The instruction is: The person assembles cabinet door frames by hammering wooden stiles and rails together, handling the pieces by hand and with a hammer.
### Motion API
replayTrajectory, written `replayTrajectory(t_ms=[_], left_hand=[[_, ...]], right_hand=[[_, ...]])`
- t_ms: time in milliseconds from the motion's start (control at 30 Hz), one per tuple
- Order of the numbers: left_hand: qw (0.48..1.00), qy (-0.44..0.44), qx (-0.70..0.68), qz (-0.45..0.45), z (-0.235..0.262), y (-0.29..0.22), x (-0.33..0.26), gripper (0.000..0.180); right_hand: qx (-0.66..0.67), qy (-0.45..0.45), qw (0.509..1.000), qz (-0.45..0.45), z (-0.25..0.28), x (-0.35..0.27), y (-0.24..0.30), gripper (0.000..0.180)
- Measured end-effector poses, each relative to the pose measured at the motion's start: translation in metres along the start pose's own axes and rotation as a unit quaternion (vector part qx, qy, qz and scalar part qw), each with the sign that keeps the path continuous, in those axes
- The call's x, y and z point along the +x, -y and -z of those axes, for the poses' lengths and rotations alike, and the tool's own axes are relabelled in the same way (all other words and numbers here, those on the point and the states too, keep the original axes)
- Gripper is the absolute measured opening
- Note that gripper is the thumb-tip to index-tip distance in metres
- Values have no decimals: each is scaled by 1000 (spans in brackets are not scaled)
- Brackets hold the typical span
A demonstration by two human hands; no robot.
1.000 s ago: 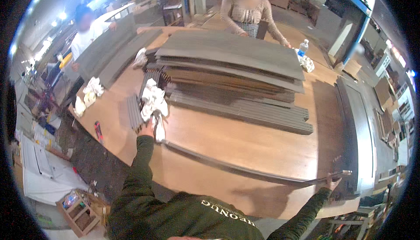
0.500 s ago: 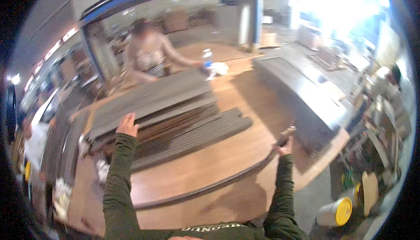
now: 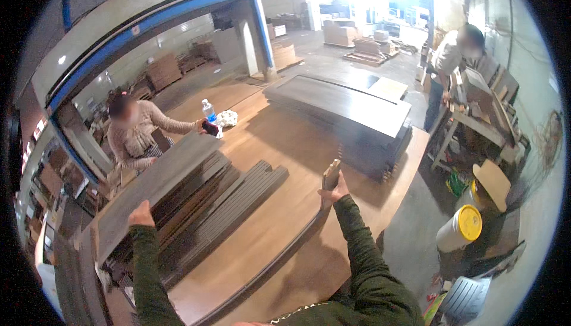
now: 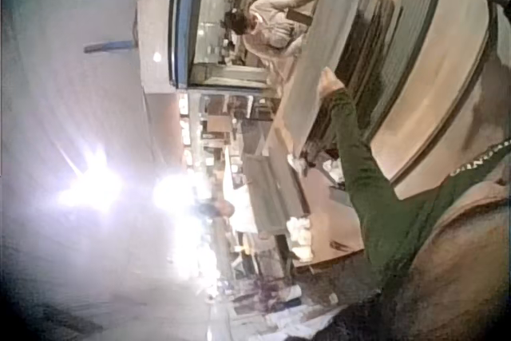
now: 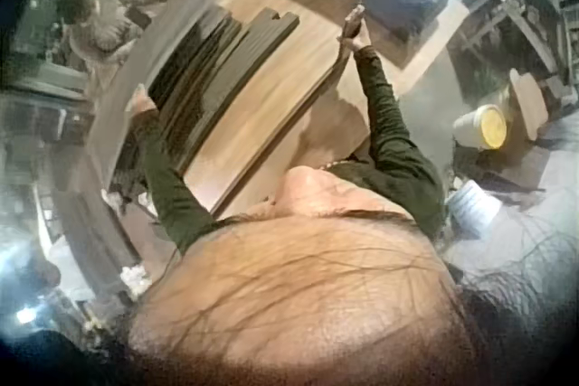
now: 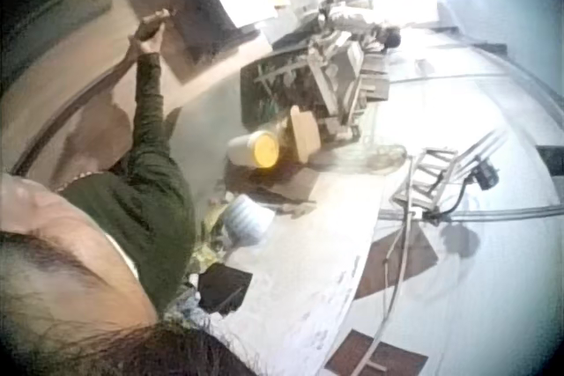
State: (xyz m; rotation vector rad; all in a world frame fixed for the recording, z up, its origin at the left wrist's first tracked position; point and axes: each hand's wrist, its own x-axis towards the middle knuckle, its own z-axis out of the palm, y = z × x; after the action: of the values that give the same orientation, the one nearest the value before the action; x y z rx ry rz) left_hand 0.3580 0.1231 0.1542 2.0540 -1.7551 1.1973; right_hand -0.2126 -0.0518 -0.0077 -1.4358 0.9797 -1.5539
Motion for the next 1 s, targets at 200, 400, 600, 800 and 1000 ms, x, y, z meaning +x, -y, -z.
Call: replayTrajectory(t_ms=[200, 400, 600, 800, 1000], left_hand=[[991, -85, -59, -84, 181, -69, 22, 9], [974, -163, 77, -135, 239, -148, 7, 29], [976, -71, -177, -105, 217, -174, -20, 25], [974, -31, -183, -132, 212, -188, -26, 23], [970, -22, -194, -143, 210, -194, -33, 21]], right_hand=[[-71, 1, 997, -10, 12, -2, 16, 78], [-76, 21, 984, 161, 2, 6, 88, 82], [-89, 66, 983, 148, 2, 8, 106, 68], [-63, 91, 988, 110, 8, 7, 106, 75], [-42, 105, 993, 35, 13, 7, 101, 81]])
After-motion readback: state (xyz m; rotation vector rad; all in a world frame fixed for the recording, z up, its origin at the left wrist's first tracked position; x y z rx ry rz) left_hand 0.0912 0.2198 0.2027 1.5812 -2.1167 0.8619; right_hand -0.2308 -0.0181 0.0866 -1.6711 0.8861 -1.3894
